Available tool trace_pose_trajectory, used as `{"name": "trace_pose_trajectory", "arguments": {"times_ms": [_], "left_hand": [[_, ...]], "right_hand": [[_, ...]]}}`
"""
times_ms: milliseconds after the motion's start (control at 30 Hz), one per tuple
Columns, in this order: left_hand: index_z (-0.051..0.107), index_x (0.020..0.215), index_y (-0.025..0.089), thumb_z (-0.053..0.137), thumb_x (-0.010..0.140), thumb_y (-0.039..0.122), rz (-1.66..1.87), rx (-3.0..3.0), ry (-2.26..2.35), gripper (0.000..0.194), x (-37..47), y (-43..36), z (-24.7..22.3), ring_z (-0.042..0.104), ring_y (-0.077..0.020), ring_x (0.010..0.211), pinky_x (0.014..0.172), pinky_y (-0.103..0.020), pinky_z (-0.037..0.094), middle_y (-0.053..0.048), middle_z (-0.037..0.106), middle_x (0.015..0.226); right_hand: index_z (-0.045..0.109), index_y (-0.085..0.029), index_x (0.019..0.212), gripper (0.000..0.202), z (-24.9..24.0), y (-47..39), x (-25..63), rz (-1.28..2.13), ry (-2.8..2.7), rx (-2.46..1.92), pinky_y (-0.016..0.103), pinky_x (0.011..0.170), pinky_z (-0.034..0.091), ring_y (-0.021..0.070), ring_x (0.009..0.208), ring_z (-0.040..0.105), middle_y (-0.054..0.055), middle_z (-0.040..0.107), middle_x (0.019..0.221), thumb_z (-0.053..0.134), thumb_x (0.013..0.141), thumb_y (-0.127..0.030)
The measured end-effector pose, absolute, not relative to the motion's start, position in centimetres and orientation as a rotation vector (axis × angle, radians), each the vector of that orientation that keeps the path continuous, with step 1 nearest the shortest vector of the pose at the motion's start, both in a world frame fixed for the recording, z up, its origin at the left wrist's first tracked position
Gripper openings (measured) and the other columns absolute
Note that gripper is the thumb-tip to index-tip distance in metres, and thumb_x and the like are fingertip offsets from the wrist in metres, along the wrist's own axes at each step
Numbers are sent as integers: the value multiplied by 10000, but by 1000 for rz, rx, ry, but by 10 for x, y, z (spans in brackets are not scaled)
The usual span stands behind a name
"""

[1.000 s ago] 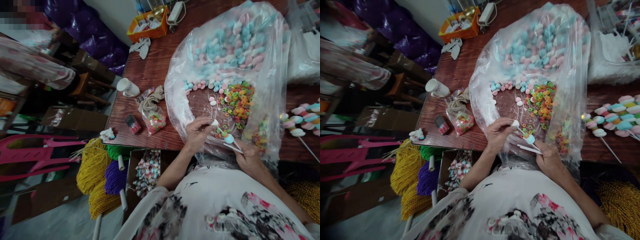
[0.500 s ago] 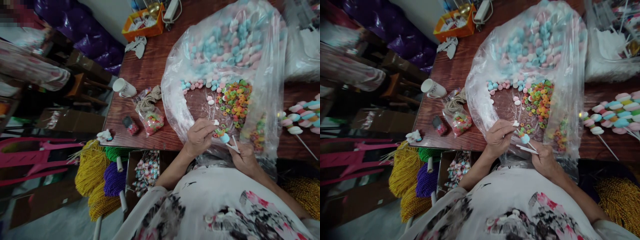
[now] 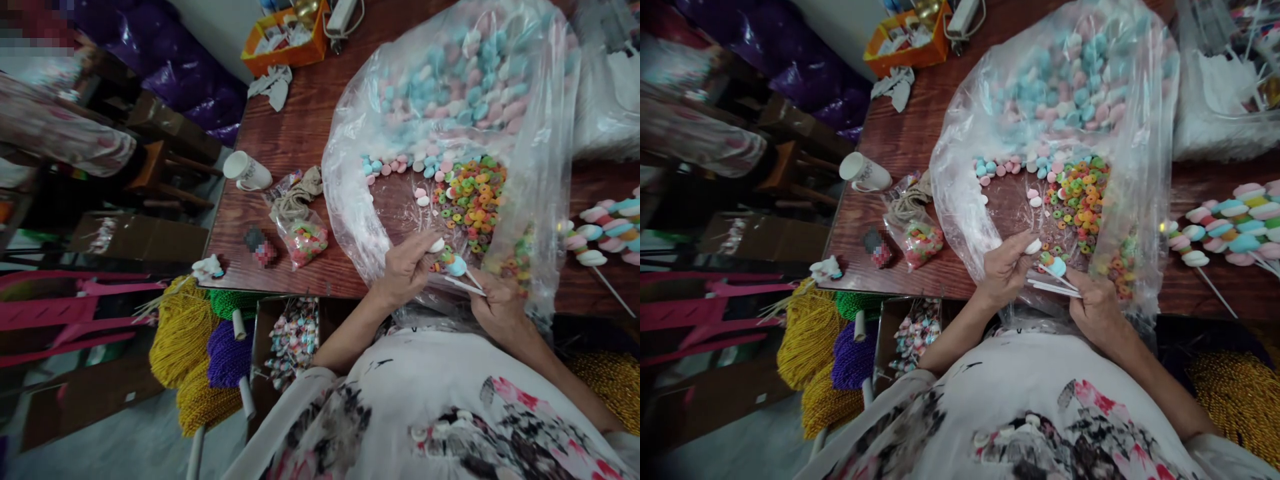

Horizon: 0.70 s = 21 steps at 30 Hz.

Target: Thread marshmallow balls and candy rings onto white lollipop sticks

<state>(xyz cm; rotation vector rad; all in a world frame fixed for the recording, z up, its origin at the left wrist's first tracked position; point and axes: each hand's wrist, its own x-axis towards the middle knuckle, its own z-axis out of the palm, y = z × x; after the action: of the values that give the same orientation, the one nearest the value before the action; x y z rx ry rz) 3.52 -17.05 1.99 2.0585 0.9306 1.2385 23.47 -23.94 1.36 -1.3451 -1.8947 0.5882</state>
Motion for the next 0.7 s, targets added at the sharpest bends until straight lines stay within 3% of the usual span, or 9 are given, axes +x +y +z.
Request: {"name": "trace_pose_trajectory", "arguments": {"times_ms": [133,267,400,567,700], "left_hand": [[577,1366,205,504,993,255,1196,2224,857,383,40,-175,19,616,-224,1292,1105,-410,514,-149,644,1374],[579,1362,175,514,992,276,1240,2212,795,390,50,-177,20,611,-227,1295,1092,-395,518,-161,661,1337],[649,1294,195,465,1017,382,1135,1980,802,382,55,-178,22,694,-200,1134,999,-351,559,-111,734,1199],[644,1299,263,455,991,550,1169,1557,950,462,45,-161,22,713,-170,951,878,-334,571,-55,750,1111],[731,1064,229,538,975,447,1004,1928,1153,305,45,-149,13,648,-165,828,842,-342,529,-46,726,906]], "right_hand": [[722,-205,974,337,11,-243,229,664,-1848,-1349,280,585,488,167,565,598,21,678,700,457,810,-78],[711,-206,926,253,9,-245,227,705,-1751,-1320,269,574,473,148,541,551,8,634,667,484,856,-118],[649,-207,739,210,8,-241,226,665,-1610,-1408,261,557,429,137,556,494,-9,550,605,517,903,-191],[599,-201,665,268,19,-229,238,639,-1407,-1484,278,562,388,130,565,433,-15,477,587,599,915,-296],[516,-205,626,360,20,-229,262,699,-1100,-1562,282,477,297,108,495,336,-29,373,542,617,933,-366]]}}
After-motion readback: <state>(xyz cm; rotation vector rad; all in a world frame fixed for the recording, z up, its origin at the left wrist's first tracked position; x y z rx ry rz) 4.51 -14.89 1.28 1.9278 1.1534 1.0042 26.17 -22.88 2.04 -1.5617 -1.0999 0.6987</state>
